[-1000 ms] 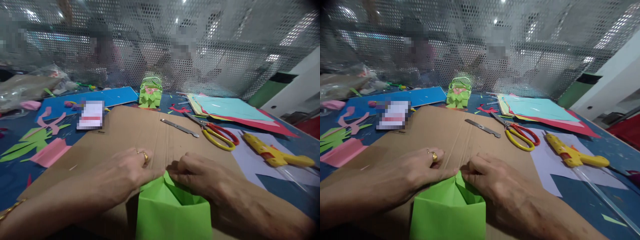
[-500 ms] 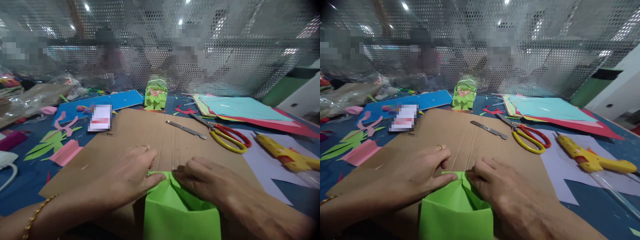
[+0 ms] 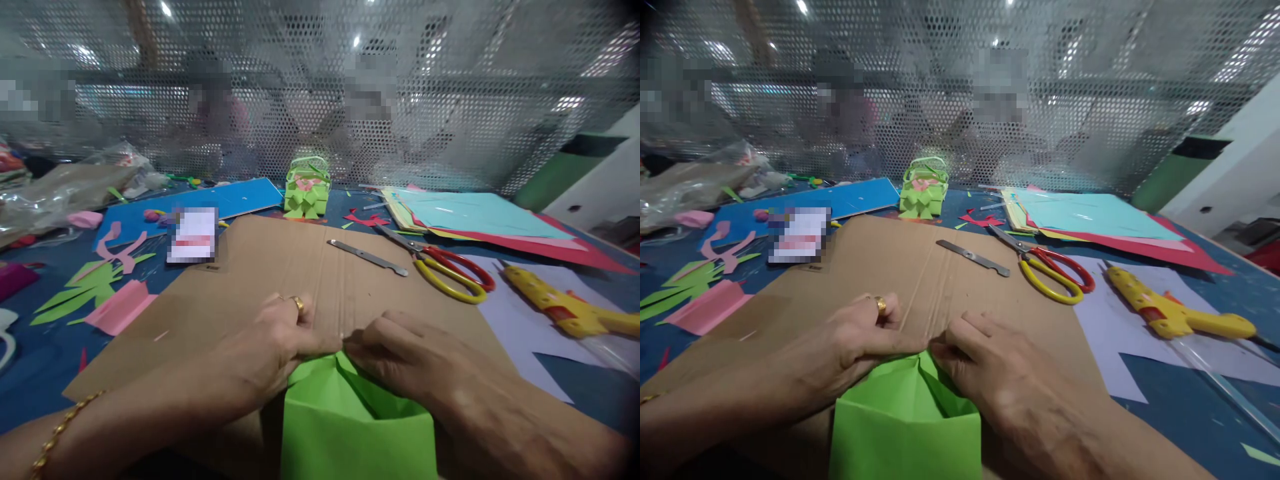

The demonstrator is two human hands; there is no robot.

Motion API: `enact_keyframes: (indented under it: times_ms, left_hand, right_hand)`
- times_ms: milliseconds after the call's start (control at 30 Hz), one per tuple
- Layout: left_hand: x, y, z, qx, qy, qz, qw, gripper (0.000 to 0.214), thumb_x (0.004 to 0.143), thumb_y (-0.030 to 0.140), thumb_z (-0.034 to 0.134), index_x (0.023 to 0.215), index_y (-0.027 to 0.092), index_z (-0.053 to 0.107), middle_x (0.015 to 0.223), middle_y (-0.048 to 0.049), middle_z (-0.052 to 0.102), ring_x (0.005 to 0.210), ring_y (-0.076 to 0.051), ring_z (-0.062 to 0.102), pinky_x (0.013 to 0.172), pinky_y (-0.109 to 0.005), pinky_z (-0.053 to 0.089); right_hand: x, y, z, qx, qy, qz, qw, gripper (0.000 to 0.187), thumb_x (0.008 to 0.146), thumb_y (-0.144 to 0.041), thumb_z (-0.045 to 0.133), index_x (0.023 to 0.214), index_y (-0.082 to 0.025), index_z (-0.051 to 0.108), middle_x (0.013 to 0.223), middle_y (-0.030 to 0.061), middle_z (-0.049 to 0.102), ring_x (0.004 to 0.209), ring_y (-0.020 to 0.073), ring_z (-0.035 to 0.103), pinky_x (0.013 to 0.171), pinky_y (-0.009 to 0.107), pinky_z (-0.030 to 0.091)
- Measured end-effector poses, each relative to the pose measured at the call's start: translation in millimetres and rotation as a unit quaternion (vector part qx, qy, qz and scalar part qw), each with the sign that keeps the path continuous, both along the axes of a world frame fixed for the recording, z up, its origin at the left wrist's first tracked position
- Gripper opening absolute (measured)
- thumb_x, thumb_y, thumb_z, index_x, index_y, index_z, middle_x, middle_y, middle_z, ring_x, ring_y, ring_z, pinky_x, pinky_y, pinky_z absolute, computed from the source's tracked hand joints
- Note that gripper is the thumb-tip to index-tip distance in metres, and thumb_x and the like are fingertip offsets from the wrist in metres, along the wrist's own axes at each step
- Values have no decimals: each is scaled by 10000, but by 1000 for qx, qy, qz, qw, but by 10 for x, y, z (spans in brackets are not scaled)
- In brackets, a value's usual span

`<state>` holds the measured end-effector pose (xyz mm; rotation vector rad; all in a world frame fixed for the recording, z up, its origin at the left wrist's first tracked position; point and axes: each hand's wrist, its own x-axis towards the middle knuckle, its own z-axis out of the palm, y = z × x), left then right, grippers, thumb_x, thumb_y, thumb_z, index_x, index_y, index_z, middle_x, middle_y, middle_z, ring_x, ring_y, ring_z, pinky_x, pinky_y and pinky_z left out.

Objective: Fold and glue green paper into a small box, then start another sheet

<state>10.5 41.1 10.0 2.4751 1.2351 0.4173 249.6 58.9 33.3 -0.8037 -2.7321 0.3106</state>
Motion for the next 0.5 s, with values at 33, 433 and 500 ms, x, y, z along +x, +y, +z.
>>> enact_keyframes:
  times_ms: [33, 433, 500]
  left_hand:
    - [-4, 13, 7, 22, 23, -6, 999, 235, 979, 210, 531, 991, 306, 745, 816, -6, 492, 752, -165, 463, 627, -280, 344]
    - [-77, 13, 211, 200, 118, -155, 960, 285, 1033, 142, 455, 1250, 249, 605, 948, -51, 599, 857, -207, 504, 739, -365, 398]
    - [-81, 1, 187, 202, 101, -144, 964, 287, 1028, 142, 470, 1239, 276, 612, 940, -38, 605, 851, -204, 508, 752, -367, 395]
  right_hand:
    - [1, 4, -10, 3, 0, 11, 1000, 426, 1069, -274, 288, 1049, -256, 713, 962, 61, 721, 892, 212, 668, 749, 343, 535]
    - [186, 73, 87, -57, 19, 6, 998, 325, 978, -109, 426, 1109, -221, 702, 1012, 73, 673, 858, 170, 616, 725, 288, 486]
    - [229, 56, 124, -33, 17, -32, 999, 336, 972, -102, 444, 1152, -248, 687, 987, 60, 652, 845, 167, 599, 690, 281, 462]
